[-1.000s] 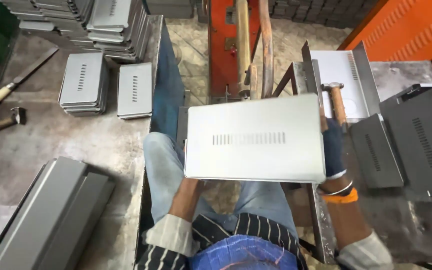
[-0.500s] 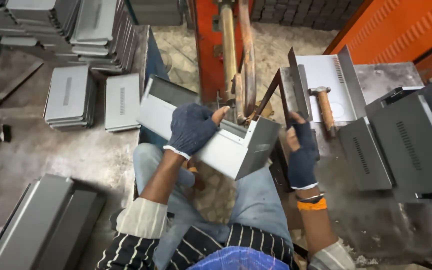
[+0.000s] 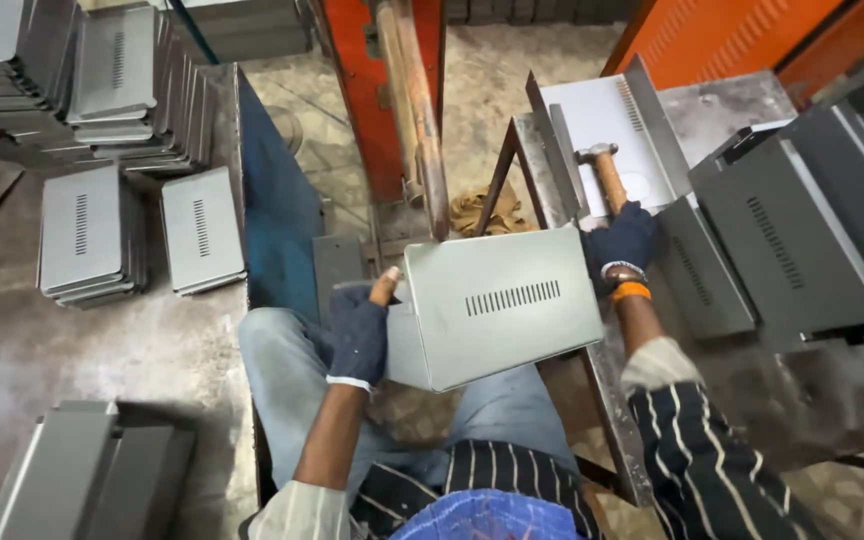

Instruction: The person sits on the floor and repeatedly bends the edges of rectangular metal boxes using a vertical press and a hammer. They pick up each box, position it under the press, apply pressure, and then tap the edges with a hammer before placing the finished box aside.

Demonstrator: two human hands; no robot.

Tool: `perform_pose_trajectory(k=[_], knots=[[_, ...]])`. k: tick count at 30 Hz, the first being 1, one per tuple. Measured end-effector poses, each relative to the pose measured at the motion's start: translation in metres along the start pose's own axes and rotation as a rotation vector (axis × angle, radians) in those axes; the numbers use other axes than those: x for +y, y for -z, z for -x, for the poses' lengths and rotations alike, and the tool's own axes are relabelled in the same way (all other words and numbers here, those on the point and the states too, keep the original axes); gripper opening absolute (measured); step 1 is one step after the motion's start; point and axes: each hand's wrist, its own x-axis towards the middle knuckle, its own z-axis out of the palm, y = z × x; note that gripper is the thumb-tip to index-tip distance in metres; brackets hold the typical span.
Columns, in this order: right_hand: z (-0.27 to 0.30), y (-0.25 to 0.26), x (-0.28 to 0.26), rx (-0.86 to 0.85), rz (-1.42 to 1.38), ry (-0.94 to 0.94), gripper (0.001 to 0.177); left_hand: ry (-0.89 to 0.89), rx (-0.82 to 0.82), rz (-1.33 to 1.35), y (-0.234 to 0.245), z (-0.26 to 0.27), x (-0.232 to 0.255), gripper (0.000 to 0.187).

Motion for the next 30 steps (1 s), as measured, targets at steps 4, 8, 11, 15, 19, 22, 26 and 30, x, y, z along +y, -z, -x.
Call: perform_pose_trajectory(k=[4,8,11,15,19,22,26,30], knots=[[-0.025,0.003,0.001,-0.171,0.094,-0.082,0.07,0.043,0.08,-0.13,-0.013,0.006,-0.001,0.058],[-0.05,-0.039,0.03,-0.492,0.017,-0.261,0.058,0.085,0.086,-0.005,-0.017,0.014,0.006,0.054],[-0.078,-0.064,0.051,-0.54,-0.044,-0.111,0.043,0.071,0.101,0.037,-0.016,0.01,0.0,0.052],[-0.019,0.01,0.038,-0.472,-0.826,-0.218,0.028,-0.07,0.082,-0.108,-0.023,0.006,-0.019,0.053],[0.091,0.15,-0.02,-0.165,-1.41,-0.226,0.04,0.102,0.13,0.313,-0.029,0.012,-0.014,0.047],[0.132,0.203,-0.024,-0.201,-1.621,-0.256,0.037,0.104,0.098,0.357,-0.03,0.012,-0.014,0.041],[0.176,0.258,-0.057,-0.161,-1.789,-0.281,0.024,0.043,0.091,0.26,-0.037,0.013,-0.022,0.038],[0.19,0.334,-0.156,-0.168,-0.952,0.223,0.045,0.094,0.106,0.417,-0.045,0.016,-0.024,0.04]])
